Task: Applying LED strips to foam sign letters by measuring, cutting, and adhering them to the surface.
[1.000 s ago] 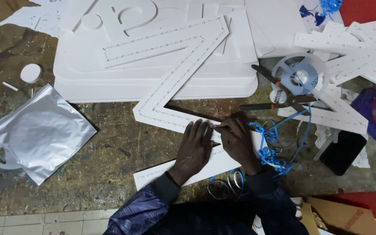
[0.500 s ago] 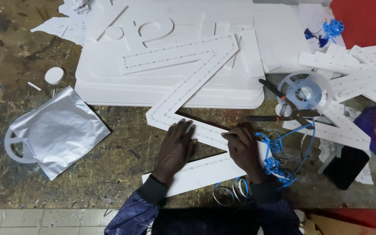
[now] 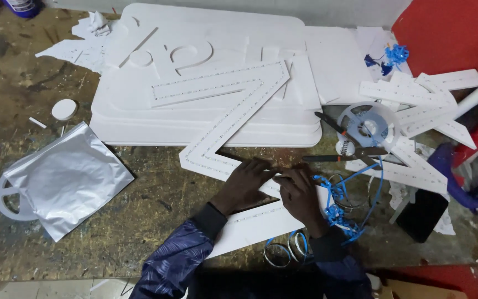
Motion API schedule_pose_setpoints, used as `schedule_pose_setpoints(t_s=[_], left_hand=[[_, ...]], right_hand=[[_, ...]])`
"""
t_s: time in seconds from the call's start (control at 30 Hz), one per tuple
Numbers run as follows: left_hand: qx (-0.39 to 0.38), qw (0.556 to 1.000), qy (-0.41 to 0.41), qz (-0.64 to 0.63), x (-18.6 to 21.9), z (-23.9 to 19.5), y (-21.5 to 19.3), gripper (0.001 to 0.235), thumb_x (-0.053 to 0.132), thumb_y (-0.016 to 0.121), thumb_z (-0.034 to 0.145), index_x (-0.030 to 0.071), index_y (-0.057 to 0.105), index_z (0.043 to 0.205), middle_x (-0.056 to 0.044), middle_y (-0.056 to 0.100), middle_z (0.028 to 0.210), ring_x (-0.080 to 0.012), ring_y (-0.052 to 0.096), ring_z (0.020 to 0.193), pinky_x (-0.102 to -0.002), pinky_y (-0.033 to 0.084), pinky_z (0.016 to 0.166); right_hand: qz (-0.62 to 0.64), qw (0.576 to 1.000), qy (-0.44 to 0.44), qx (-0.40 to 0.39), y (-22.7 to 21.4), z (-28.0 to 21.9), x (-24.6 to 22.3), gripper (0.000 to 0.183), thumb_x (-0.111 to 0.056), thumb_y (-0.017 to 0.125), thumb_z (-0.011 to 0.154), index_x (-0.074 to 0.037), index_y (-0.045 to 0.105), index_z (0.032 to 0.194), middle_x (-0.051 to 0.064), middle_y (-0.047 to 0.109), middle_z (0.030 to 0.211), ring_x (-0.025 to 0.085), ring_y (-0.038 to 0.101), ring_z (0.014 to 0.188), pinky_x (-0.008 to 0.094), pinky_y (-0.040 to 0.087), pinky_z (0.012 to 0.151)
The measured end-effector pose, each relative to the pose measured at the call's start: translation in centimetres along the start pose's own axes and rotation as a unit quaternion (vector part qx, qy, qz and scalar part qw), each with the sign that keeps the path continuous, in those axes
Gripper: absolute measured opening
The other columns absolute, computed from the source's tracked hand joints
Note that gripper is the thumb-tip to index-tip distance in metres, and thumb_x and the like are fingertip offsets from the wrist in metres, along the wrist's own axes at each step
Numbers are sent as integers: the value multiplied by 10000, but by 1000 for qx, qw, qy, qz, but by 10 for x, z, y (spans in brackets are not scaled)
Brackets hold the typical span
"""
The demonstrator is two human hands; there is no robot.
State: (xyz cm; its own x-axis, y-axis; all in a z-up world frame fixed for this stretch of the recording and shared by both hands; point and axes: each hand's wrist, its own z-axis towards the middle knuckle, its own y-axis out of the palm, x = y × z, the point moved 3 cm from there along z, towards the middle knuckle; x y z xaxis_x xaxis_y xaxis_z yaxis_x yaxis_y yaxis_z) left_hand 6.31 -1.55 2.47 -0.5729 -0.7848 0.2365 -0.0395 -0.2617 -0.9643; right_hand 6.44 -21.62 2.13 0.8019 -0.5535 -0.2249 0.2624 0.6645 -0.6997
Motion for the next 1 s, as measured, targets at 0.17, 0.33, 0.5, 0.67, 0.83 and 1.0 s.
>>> schedule_pose_setpoints(t_s=[0.17,0.33,0.5,0.67,0.83,1.0], left_hand=[[-13,999,-9,42,-1,-7,-37,795,532,901,858,272,640,1563,-67,676,1497,-330,645,1426,-509,448,1222],[50,998,16,26,-65,-3,-56,829,633,876,849,211,706,1543,-107,704,1502,-360,656,1404,-542,440,1266],[82,993,42,-70,-150,-7,-31,985,888,618,893,140,728,1524,-197,724,1485,-438,621,1462,-584,394,1332],[145,981,36,-124,-113,-25,-61,825,688,654,965,68,726,1505,-242,718,1507,-496,588,1495,-587,403,1318],[167,975,-28,-143,-97,-40,-19,749,535,841,979,119,680,1580,-198,654,1625,-446,546,1559,-559,375,1342],[192,974,-74,-93,-92,-44,-4,780,517,842,991,118,635,1628,-153,586,1696,-401,497,1601,-552,325,1380]], right_hand=[[-23,999,-3,29,3,5,-6,219,-6,740,950,-156,852,1062,51,706,1043,316,725,957,429,593,829],[-35,999,-12,32,11,51,3,218,-30,725,1011,-165,859,1117,38,701,1022,291,731,962,416,585,885],[-89,995,-37,3,20,78,2,221,-58,711,1040,-189,832,1171,2,679,1048,234,730,1005,373,577,897],[-97,995,-30,-23,47,64,17,250,-43,730,1000,-203,822,1168,3,655,1038,242,719,999,376,571,892],[-85,996,-36,1,38,70,1,257,9,712,1015,-194,826,1123,25,628,1008,273,686,955,393,550,850],[-92,994,-53,18,25,82,-16,326,81,670,1023,-175,831,1144,64,629,1015,295,676,912,405,526,820]])
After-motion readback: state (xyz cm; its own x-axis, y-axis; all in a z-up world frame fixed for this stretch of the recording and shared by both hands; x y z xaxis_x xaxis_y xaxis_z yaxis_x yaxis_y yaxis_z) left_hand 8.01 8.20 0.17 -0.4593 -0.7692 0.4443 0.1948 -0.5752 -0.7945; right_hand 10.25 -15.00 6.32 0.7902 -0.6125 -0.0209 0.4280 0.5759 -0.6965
